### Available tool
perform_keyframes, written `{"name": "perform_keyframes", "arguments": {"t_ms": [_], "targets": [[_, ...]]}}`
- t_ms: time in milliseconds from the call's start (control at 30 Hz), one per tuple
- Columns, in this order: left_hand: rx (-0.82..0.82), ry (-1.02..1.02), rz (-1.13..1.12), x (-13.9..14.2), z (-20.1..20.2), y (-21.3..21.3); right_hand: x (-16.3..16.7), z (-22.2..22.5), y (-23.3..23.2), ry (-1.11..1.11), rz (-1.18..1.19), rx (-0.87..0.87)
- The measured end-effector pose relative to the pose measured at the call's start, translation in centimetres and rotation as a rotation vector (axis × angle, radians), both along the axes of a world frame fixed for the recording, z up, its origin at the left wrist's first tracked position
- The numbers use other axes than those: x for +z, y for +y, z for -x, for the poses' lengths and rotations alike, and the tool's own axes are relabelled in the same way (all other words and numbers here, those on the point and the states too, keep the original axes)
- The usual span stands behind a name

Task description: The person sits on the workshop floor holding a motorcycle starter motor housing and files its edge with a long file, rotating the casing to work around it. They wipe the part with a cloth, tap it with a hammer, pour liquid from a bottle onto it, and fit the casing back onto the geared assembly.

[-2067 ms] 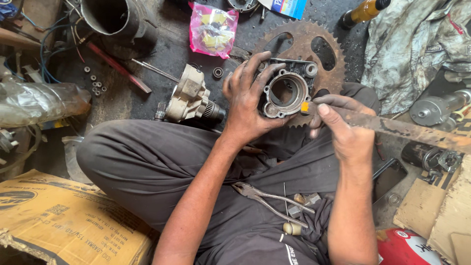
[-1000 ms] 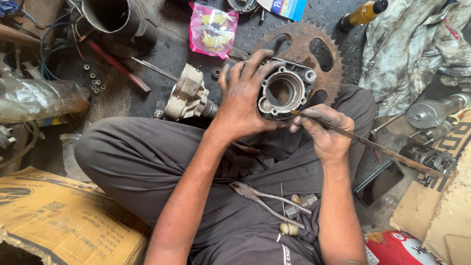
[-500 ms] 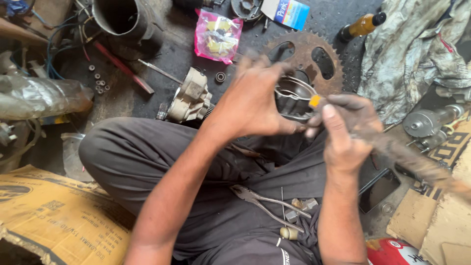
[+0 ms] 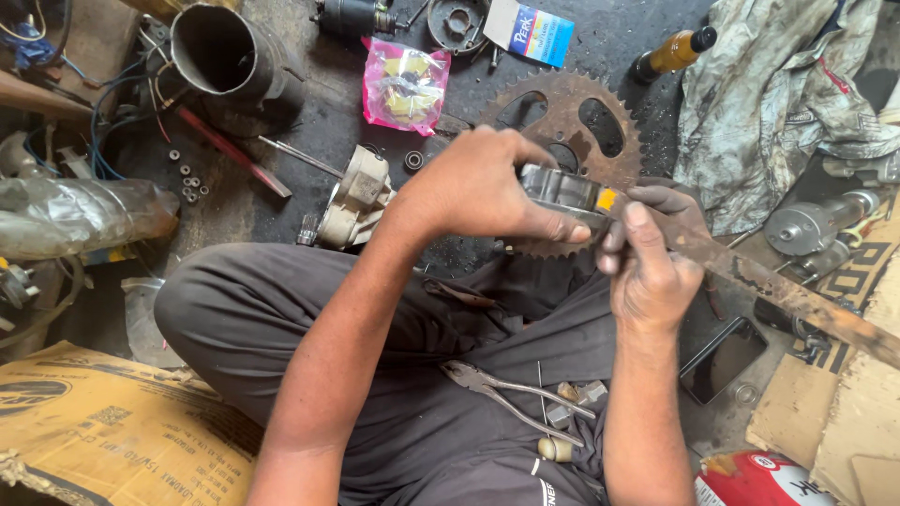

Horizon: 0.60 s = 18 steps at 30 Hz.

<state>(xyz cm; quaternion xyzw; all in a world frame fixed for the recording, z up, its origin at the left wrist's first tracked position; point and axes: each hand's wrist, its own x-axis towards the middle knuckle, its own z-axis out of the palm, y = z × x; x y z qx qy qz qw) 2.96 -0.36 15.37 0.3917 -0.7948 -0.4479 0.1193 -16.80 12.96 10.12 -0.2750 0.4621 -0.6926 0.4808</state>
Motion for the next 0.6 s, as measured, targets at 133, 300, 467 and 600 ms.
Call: {"name": "perform_keyframes", "arguments": {"t_ms": [133, 300, 467, 600], "targets": [[0.031, 0.006, -0.13, -0.6, -0.4, 0.9, 0.6, 0.2, -0.2, -0.024, -0.042, -0.037], [0.01, -0.026, -0.043, -0.7, -0.3, 2.3, 2.1, 0.2, -0.6, 0.045, -0.095, 0.034], [0.042, 0.004, 0.0, -0.8, -0.7, 2.6, 3.3, -0.3, -1.0, 0.061, -0.168, 0.066], [0.044, 0.005, 0.041, -1.0, -1.0, 2.5, 3.4, -0.7, -1.3, 0.055, -0.179, 0.057]]}}
